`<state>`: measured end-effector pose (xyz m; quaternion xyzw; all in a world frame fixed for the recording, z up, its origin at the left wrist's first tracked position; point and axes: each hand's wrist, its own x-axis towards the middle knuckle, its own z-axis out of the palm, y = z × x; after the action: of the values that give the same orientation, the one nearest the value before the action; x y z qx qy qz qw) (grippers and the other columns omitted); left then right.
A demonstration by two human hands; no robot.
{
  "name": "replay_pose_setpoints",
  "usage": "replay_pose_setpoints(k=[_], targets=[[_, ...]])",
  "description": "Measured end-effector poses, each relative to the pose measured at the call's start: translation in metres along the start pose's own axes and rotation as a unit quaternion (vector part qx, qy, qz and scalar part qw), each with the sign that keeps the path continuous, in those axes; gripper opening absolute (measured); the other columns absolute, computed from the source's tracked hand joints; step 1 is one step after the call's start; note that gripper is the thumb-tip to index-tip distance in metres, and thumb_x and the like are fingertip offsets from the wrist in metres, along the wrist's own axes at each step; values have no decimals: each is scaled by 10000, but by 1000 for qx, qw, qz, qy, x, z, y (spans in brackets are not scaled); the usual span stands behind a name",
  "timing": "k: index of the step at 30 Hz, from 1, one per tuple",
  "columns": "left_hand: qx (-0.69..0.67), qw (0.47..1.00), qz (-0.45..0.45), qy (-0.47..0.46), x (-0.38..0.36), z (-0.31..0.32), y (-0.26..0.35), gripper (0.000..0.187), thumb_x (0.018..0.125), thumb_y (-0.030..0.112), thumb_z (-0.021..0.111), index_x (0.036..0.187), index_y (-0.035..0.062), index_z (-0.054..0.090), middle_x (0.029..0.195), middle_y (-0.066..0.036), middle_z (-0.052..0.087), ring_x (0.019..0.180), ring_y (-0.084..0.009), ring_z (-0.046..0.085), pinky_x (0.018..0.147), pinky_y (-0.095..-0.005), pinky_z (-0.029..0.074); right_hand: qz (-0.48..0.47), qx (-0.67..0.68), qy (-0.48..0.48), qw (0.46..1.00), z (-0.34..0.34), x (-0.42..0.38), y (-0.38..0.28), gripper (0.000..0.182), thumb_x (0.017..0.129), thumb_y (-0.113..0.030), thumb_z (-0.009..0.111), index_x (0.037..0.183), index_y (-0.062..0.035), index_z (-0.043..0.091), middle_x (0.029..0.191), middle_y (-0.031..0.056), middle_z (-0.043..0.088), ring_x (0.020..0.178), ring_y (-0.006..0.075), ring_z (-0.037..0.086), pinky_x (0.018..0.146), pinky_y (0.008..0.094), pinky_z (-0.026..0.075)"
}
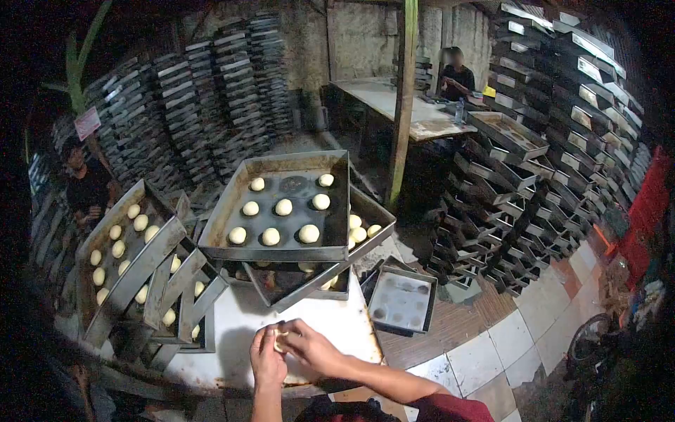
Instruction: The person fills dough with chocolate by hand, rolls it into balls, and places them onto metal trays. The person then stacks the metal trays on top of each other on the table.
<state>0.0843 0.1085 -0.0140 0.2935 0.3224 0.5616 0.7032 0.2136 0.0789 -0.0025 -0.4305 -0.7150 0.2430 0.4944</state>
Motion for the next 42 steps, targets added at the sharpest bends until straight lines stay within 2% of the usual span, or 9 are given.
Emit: replay_pose_setpoints(k=[5,10,15,18,22,27,32,36,42], targets=[[76,973,145,-164,40,-11,27,188,863,-7,497,1039,-35,556,1104,-116,548,1010,-167,514,879,-275,408,106,73,92,987,-3,71,-14,182,798,-135,651,888,-20,543,730,106,541,624,217,525,548,278,436],[-70,990,-48,-109,104,21,56,276,932,246,416,1086,30,490,1046,-112,553,942,-199,549,839,-315,450,-38,-250,166,953,39,89,3,465,701,-71,685,1134,-52,516,1166,139,527,1076,350,478,952,419,361],[-188,878,-317,-305,107,14,66,732,834,646,335,1323,103,307,1279,-149,420,1123,-246,447,986,-385,314,59,-168,164,970,-12,129,9,410,751,-102,680,1102,-59,472,1036,145,530,1010,251,527,856,369,418],[-162,859,-301,-381,106,-12,80,825,854,589,359,1415,113,-15,1460,-172,78,1298,-334,256,1077,-422,153,255,157,211,931,-54,206,-11,418,726,-62,713,1064,-40,468,925,91,549,859,169,549,727,314,450],[102,887,-164,-420,115,-72,78,686,903,398,417,1380,-17,150,1430,-205,173,1288,-342,273,1065,-449,198,39,-184,172,967,-115,332,-13,281,759,-54,666,1004,-34,530,891,90,599,824,134,567,663,289,468],[8,919,-275,-282,98,-101,66,549,899,387,457,1246,-35,409,1316,-168,408,1145,-269,469,960,-383,368,31,-499,288,816,-150,434,99,244,828,-209,577,1034,-81,557,1007,155,612,877,307,606,705,347,492],[-21,951,-220,-218,111,-107,67,485,897,319,480,1264,11,401,1315,-196,381,1156,-317,442,978,-426,339,35,-747,-1,664,-123,367,297,594,845,-507,462,1325,-166,376,1285,155,454,1144,341,467,955,376,377],[174,965,24,-194,155,-96,73,571,905,338,450,1321,-26,306,1364,-196,322,1242,-303,363,1046,-428,260,219,-317,59,921,-139,337,184,683,838,-511,496,1290,-10,390,1232,218,485,1155,342,459,966,370,360],[34,989,26,144,242,-36,54,696,853,411,515,1359,23,237,1399,-133,282,1277,-233,290,1054,-359,193,253,-339,349,837,-162,154,96,532,849,-331,577,1207,41,448,1132,206,533,1053,278,513,870,361,426]])
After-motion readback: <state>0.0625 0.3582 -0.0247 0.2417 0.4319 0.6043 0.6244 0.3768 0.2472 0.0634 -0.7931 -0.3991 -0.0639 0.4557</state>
